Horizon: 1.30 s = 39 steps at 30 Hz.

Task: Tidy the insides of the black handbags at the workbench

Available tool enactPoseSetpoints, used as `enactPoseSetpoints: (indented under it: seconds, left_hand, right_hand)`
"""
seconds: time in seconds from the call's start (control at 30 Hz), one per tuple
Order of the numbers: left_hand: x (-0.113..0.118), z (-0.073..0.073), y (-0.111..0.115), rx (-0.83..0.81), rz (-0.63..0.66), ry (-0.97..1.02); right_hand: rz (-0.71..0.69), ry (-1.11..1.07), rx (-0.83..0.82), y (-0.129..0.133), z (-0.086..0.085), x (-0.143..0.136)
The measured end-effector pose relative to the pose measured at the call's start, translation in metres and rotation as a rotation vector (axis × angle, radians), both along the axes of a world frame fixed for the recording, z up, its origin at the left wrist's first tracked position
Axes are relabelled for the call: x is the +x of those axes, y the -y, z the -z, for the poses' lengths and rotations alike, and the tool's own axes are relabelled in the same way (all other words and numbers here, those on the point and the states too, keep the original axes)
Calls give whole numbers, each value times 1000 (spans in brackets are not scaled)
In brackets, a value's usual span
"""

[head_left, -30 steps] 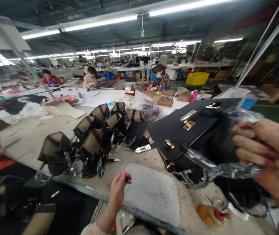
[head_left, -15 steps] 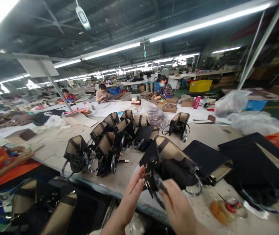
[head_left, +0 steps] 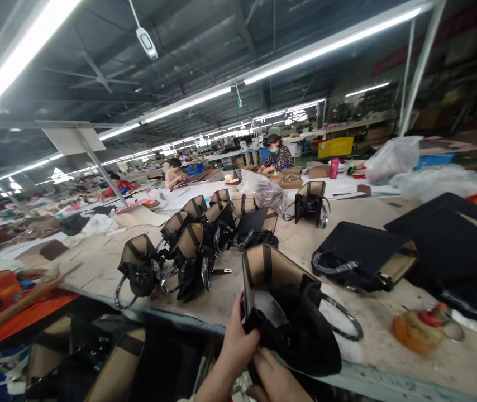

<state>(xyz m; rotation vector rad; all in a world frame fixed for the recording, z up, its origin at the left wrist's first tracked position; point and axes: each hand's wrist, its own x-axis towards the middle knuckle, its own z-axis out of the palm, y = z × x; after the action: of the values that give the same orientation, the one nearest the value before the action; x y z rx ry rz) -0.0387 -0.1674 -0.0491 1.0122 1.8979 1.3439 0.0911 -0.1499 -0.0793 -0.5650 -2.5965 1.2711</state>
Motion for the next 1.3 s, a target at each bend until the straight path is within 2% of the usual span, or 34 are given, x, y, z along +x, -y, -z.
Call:
enactPoseSetpoints:
  seconds: [0.17, 0.37, 0.47, 0.57, 0.67, 0.8, 0.87, 0.9, 0.97, 1.0, 1.1, 1.13, 1.17, 1.23, 1.3]
  left_hand:
    - [-27, 9, 2, 105, 92, -117]
    - [-52, 4, 3, 193, 140, -126]
    - [-64, 8, 3, 194, 186, -74]
    - [-74, 16, 4, 121, 135, -4]
    - [-81, 26, 12, 13, 80, 63]
    - [-73, 46, 45, -52, 76, 2]
    - [-63, 53, 66, -40, 104, 47]
    - [-59, 53, 75, -31, 163, 124]
    - [-57, 37, 87, -46, 288, 386]
    - [-60, 20, 89, -15, 285, 515]
    - [-89, -53, 73, 332, 187, 835]
    - [-100, -79, 63, 366, 193, 937]
    - [-111, -101, 53, 352, 233, 1028]
    - [-124, -133, 33, 262, 283, 1139]
    - [-125, -144, 21, 190, 305, 1188]
  right_hand:
    - [32, 48, 279, 26, -8, 23]
    - [360, -117, 811, 32, -14, 59]
    - [455, -98, 891, 22, -20, 72]
    - [634, -91, 832, 4, -15, 94]
    - [807, -87, 654, -16, 8, 120]
    - [807, -105, 119, -26, 49, 127]
    - [911, -191, -114, -24, 53, 118]
    - [986, -249, -213, -23, 47, 114]
    - [1088, -395, -395, -24, 16, 108]
    - [1072, -477, -496, -26, -8, 108]
    - [892, -689, -711, -43, -94, 118]
    - [880, -753, -732, -50, -120, 122]
    - [926, -773, -773, -57, -143, 126]
    - [963, -769, -905, -67, -173, 132]
    - [951, -744, -969, -69, -183, 138]
